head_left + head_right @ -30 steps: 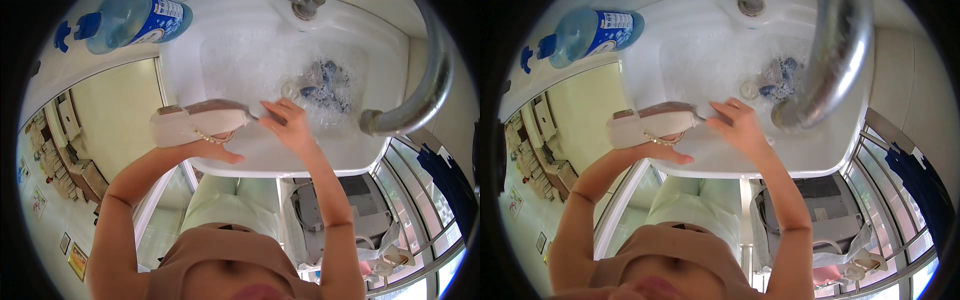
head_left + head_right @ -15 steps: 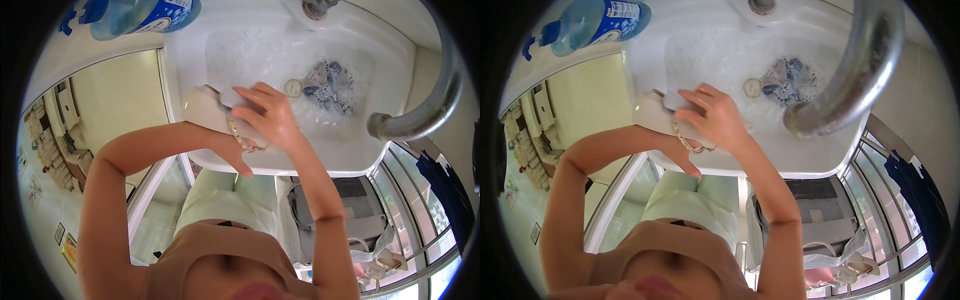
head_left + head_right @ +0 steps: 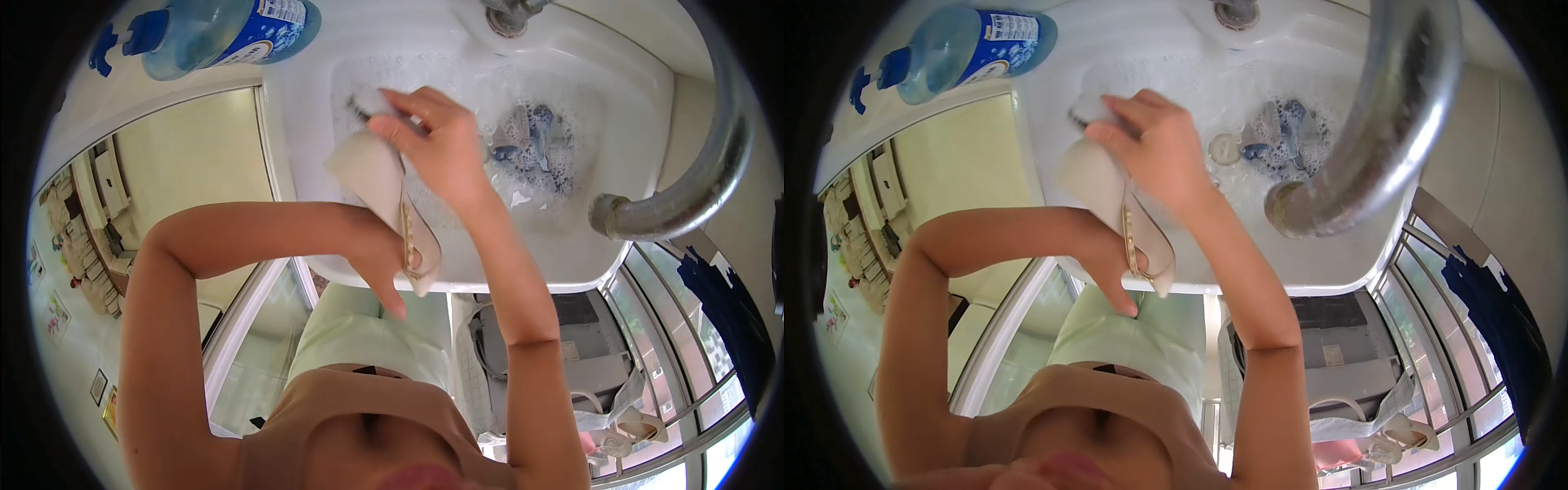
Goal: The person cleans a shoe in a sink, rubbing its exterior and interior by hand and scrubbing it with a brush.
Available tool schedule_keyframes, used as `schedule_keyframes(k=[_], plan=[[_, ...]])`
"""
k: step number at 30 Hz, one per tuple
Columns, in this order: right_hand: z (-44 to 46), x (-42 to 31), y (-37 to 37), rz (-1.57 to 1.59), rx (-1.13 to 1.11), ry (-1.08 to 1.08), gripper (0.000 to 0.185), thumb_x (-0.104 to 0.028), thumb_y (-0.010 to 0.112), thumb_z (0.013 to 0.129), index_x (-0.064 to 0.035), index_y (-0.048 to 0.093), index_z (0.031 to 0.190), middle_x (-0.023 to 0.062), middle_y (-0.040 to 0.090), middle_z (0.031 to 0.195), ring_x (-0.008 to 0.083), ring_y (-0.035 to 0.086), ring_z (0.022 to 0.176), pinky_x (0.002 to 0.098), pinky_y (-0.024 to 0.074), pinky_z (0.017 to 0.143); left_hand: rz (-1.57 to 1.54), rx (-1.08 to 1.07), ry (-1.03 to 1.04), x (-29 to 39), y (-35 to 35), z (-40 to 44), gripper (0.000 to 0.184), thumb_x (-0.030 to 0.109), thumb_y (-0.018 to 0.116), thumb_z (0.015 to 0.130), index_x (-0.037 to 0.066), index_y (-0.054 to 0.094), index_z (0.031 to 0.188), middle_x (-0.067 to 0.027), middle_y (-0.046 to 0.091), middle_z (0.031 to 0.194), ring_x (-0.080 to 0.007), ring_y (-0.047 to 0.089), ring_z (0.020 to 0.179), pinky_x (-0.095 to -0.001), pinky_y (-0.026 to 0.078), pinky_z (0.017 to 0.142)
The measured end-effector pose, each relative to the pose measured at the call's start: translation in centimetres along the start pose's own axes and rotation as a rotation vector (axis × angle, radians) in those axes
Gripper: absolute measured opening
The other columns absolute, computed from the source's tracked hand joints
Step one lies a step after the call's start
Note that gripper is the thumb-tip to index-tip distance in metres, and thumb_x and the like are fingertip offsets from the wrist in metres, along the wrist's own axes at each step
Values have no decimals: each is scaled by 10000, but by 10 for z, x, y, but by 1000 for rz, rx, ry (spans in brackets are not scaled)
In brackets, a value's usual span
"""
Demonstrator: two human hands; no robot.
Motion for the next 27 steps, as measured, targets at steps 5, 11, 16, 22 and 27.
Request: schedule_keyframes(k=[5,11,16,22,27], plan=[[1,18,-13,516,-199,766,592,-492,716,834,-28,621,1190,-24,547,772,46,423,548,211,324,470,113,-91,-86,-11,-4,-1,647,636,628,778,55,668,1061,-130,680,994,-304,617,976,-390,477,884],[-27,27,-12,1063,-331,842,589,-290,773,800,-65,477,1257,-42,476,763,18,331,523,191,208,420,33,119,21,0,-22,-29,658,629,559,835,-15,693,841,-143,685,797,-298,648,778,-377,509,746],[-32,13,-17,1058,-187,761,635,-182,776,775,-89,455,1315,5,573,883,30,443,584,191,303,460,-541,703,170,-4,-9,-50,415,374,574,921,-29,672,952,-119,687,832,-205,661,784,-318,517,734],[-55,14,-8,854,-94,657,690,-310,707,884,-49,360,1420,63,590,1092,144,586,932,290,493,806,-1069,1338,216,-7,6,-51,332,90,456,944,-30,529,1245,-64,652,941,-132,637,803,-277,528,719],[-76,-3,-29,408,31,297,545,-374,482,1018,-63,397,1458,106,602,1064,173,553,958,289,437,871,-944,1244,209,-1,5,-54,254,63,438,934,-5,581,1133,-43,630,840,-112,617,746,-287,502,650]])
Point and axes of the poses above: each hand's wrist, its own z-axis towards the middle knuckle, its own y-axis out of the palm, x = y × z, the point moved 1 cm from there along z, towards the middle knuckle
